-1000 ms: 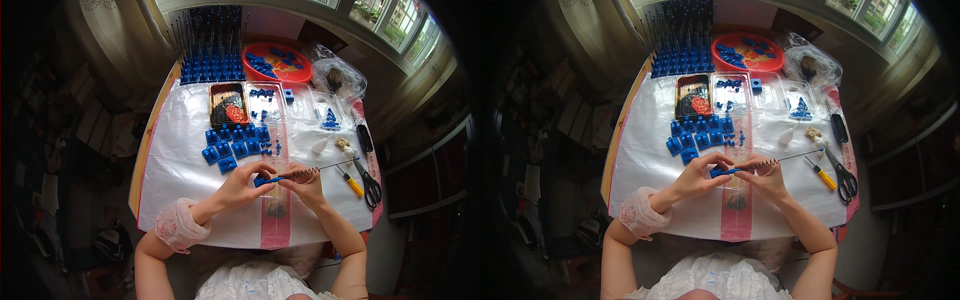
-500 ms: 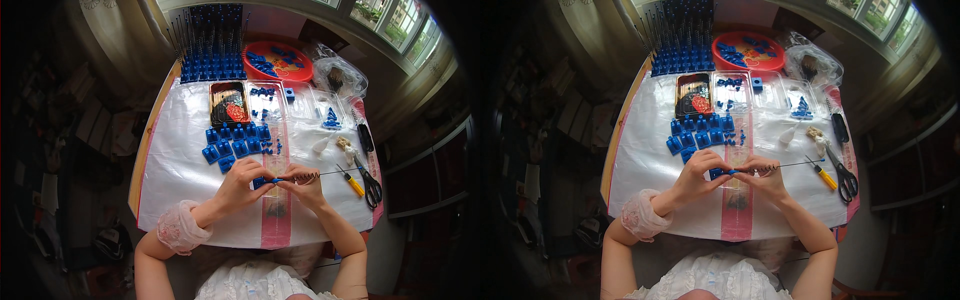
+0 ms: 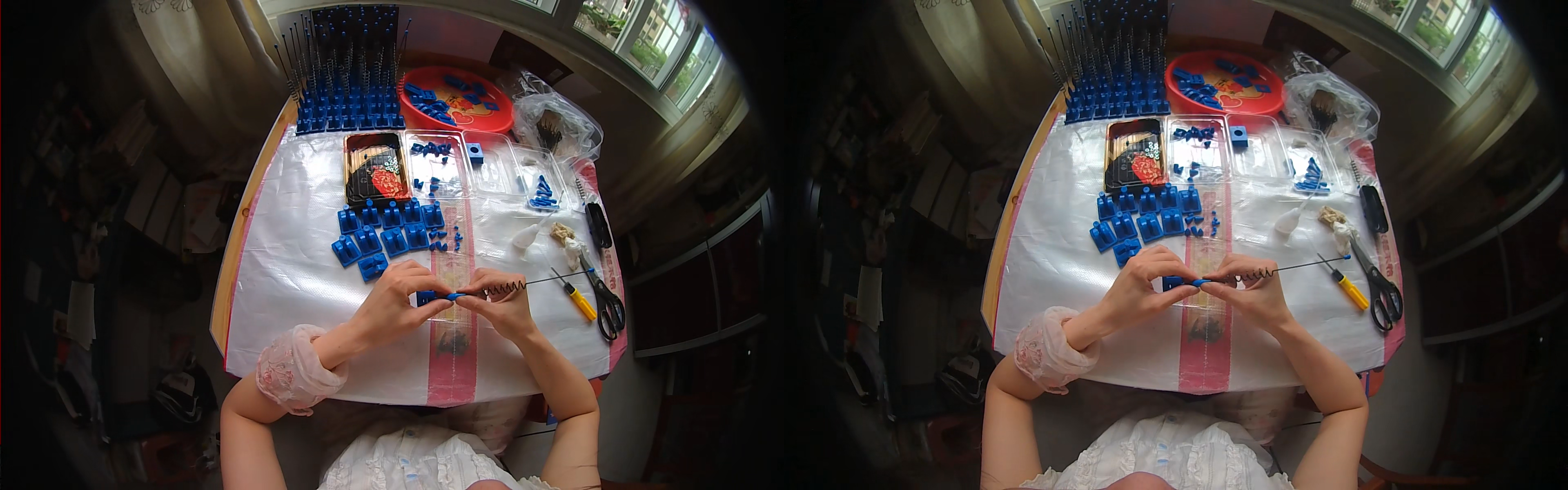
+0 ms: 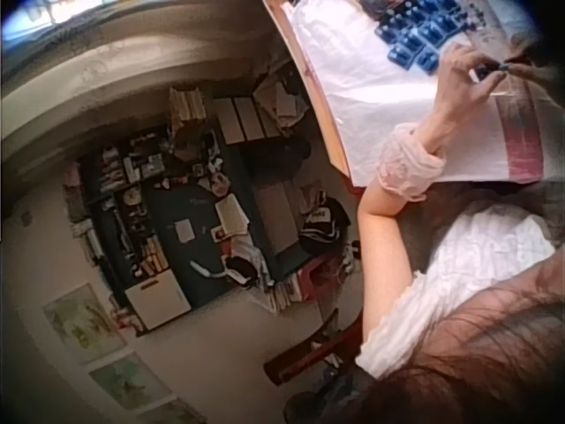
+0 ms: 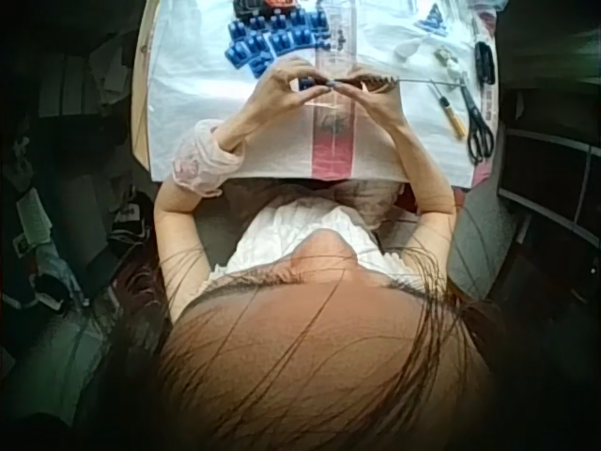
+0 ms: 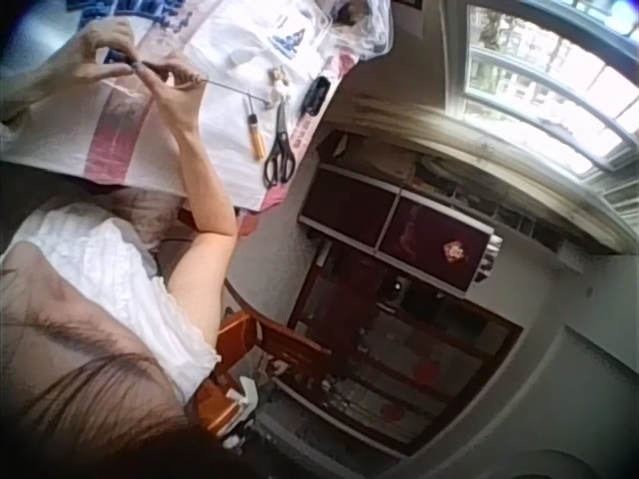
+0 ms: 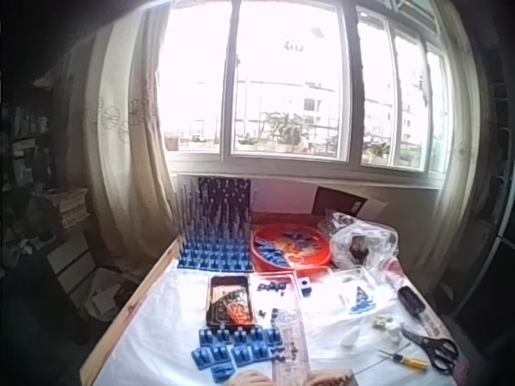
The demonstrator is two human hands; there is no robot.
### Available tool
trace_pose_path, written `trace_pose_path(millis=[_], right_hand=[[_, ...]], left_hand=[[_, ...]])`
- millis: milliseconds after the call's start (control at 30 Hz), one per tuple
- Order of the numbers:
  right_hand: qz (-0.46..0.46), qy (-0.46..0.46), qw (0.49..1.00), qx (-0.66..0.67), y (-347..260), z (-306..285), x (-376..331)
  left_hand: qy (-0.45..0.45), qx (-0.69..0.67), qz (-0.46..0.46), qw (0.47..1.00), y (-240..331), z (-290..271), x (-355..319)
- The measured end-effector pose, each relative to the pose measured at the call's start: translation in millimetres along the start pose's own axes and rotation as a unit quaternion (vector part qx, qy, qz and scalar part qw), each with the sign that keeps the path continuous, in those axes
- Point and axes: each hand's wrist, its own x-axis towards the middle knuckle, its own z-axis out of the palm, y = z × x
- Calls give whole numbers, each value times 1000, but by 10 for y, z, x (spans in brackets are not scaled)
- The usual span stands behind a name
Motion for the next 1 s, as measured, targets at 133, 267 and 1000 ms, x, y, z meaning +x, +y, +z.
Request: trace_pose_path(millis=[133,267,1000], right_hand=[[2,-1,1000,6,-20,2,-8],[6,-4,1000,17,-7,-8,-18],[28,-29,994,101,-132,10,-39]], left_hand=[[-23,-47,-39,998,-14,-8,-8],[-46,-116,-95,988,-18,-18,-9],[-144,-378,-261,877,-31,-49,-29]])
